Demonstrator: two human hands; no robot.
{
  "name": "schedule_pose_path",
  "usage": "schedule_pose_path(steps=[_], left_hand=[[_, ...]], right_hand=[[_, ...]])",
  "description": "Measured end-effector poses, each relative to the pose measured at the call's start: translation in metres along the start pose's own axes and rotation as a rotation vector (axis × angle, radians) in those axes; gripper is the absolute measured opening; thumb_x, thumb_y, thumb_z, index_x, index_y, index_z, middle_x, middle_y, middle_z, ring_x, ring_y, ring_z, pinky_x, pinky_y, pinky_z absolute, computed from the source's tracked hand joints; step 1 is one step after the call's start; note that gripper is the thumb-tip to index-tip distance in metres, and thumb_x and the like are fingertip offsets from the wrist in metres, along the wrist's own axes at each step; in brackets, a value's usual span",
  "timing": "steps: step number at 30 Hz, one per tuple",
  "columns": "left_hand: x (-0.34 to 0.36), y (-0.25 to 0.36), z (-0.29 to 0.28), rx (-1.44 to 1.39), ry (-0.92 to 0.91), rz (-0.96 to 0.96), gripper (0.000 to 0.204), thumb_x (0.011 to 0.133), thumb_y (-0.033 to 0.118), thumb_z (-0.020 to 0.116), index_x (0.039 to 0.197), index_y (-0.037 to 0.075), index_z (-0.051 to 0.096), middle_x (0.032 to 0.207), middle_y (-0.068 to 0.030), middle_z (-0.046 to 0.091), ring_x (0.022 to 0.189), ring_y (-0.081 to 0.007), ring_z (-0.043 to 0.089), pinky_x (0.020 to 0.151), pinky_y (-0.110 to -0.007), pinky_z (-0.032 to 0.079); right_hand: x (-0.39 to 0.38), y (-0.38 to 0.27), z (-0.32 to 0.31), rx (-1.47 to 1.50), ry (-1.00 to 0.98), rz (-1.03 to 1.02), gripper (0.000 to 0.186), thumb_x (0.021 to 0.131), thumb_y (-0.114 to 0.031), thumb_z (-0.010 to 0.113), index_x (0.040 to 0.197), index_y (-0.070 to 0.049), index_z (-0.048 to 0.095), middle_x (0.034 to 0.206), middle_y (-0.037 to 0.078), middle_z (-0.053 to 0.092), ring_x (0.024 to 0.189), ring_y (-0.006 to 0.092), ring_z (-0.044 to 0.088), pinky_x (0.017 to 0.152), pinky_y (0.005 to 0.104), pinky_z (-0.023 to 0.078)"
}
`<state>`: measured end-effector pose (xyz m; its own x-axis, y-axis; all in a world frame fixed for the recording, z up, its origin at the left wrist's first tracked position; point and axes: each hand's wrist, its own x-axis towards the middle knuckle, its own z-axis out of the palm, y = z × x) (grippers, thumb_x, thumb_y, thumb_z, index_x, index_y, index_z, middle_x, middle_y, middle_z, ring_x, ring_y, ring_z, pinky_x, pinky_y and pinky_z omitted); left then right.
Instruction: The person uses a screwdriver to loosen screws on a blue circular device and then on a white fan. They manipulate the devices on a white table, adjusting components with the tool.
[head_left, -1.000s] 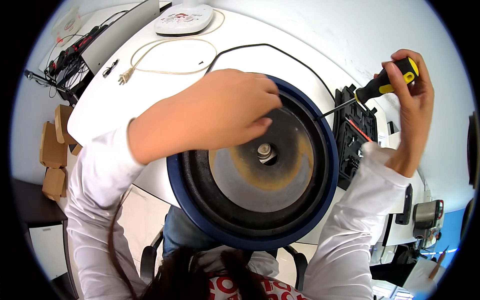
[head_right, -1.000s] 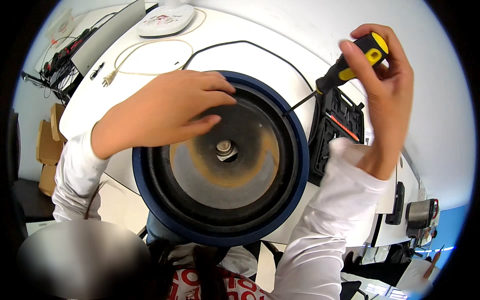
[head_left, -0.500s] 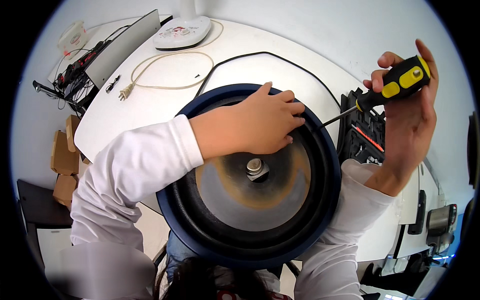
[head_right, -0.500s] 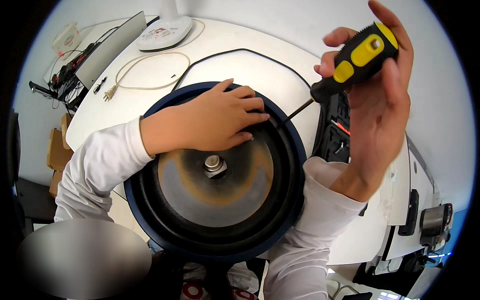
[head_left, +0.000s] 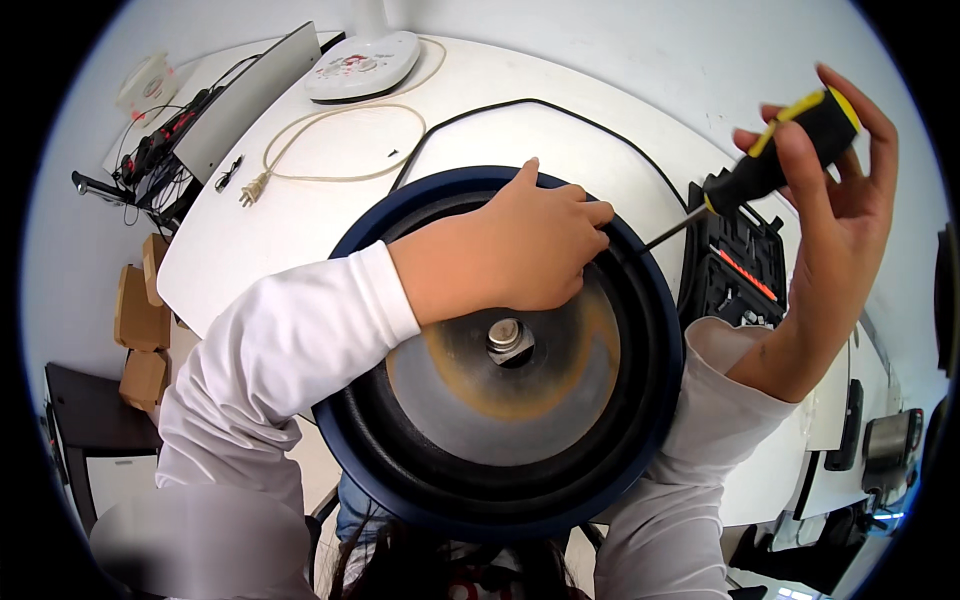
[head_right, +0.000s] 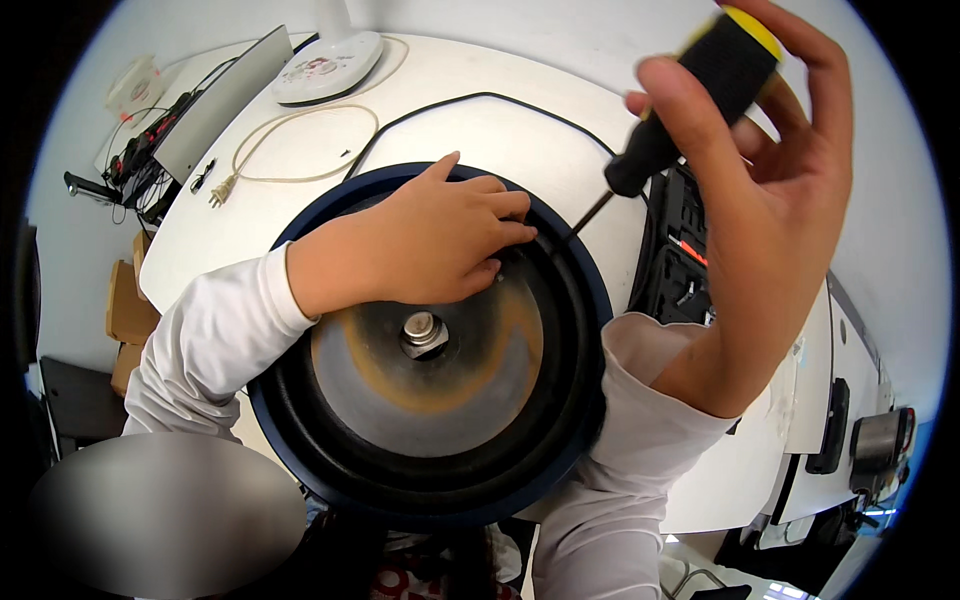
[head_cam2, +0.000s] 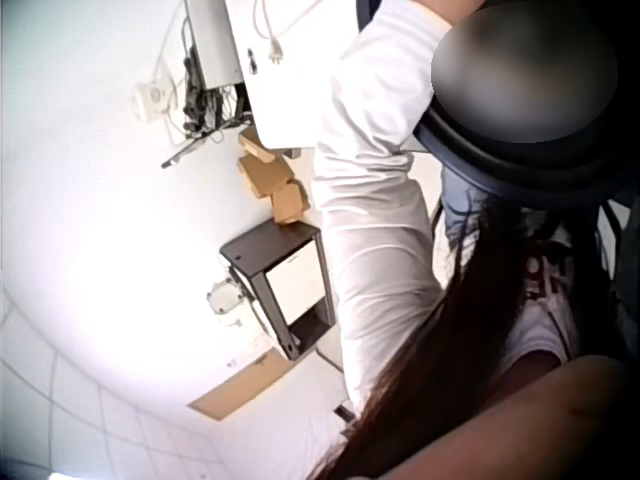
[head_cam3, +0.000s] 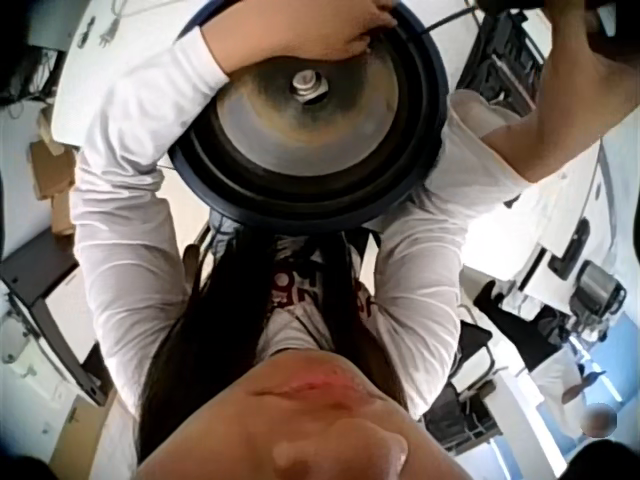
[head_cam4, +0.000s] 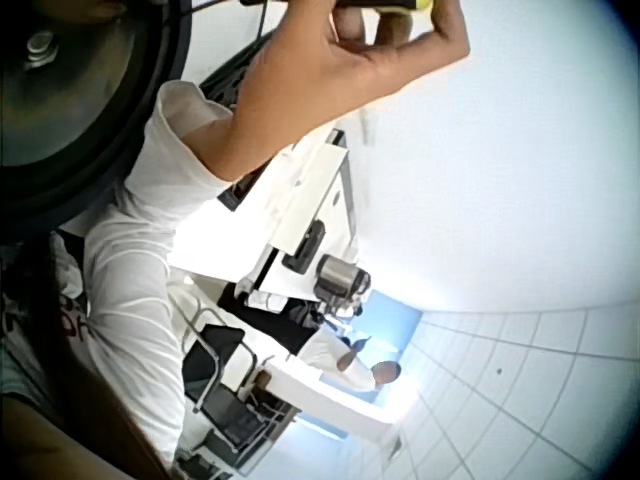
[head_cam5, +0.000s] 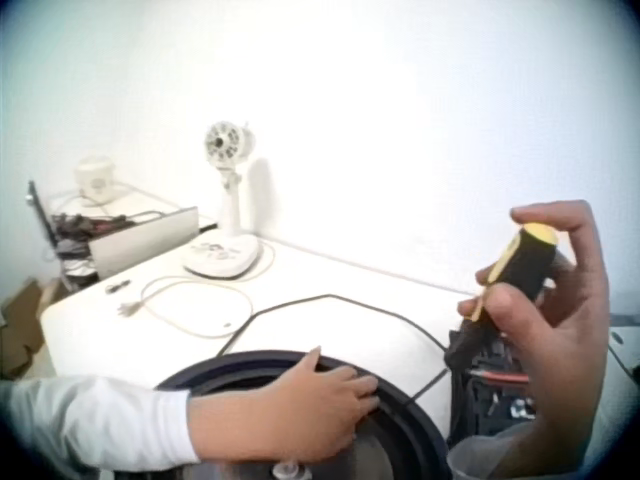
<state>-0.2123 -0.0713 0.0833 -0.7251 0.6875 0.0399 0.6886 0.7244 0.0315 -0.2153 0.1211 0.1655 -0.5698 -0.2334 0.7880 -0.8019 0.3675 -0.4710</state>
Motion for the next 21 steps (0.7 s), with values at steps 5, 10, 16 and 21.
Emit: schedule_pose_path(steps=[5, 10, 16, 21], left_hand=[[-0.001, -0.007, -0.002, -0.057, -0.009, 0.006, 0.032, 0.08, 0.015, 0.052, 0.111, 0.01, 0.06, 0.106, -0.0033, 0.05, 0.102, -0.0171, 0.05, 0.096, -0.052, 0.035], [0.004, -0.008, -0.008, -0.068, -0.044, 0.011, 0.032, 0.079, 0.013, 0.051, 0.109, 0.009, 0.061, 0.106, -0.0033, 0.051, 0.103, -0.0169, 0.05, 0.095, -0.053, 0.036], [0.006, -0.005, -0.012, -0.082, -0.058, -0.012, 0.031, 0.077, 0.011, 0.051, 0.105, 0.008, 0.063, 0.103, -0.0033, 0.053, 0.101, -0.017, 0.051, 0.093, -0.049, 0.039], [0.006, -0.012, -0.007, -0.201, -0.006, 0.013, 0.03, 0.075, 0.009, 0.051, 0.102, 0.007, 0.064, 0.1, -0.0029, 0.054, 0.098, -0.0169, 0.052, 0.091, -0.045, 0.041]], right_hand=[[-0.005, 0.011, 0.008, -0.112, 0.231, 0.04, 0.036, 0.087, -0.017, 0.058, 0.117, -0.005, 0.045, 0.096, 0.016, 0.059, 0.078, 0.0241, 0.066, 0.071, 0.0315, 0.053], [0.002, 0.02, 0.014, -0.044, 0.035, -0.188, 0.038, 0.092, -0.016, 0.043, 0.127, -0.004, 0.034, 0.112, 0.021, 0.053, 0.087, 0.0226, 0.063, 0.068, 0.0289, 0.053], [0.003, -0.003, -0.018, 0.131, -0.206, 0.031, 0.045, 0.091, -0.026, 0.038, 0.132, -0.007, 0.033, 0.117, 0.021, 0.053, 0.089, 0.0283, 0.064, 0.077, 0.0356, 0.054], [-0.003, -0.001, -0.03, -0.039, -0.215, -0.043, 0.043, 0.087, -0.021, 0.054, 0.125, -0.009, 0.04, 0.106, 0.018, 0.057, 0.088, 0.0288, 0.064, 0.08, 0.0382, 0.054]])
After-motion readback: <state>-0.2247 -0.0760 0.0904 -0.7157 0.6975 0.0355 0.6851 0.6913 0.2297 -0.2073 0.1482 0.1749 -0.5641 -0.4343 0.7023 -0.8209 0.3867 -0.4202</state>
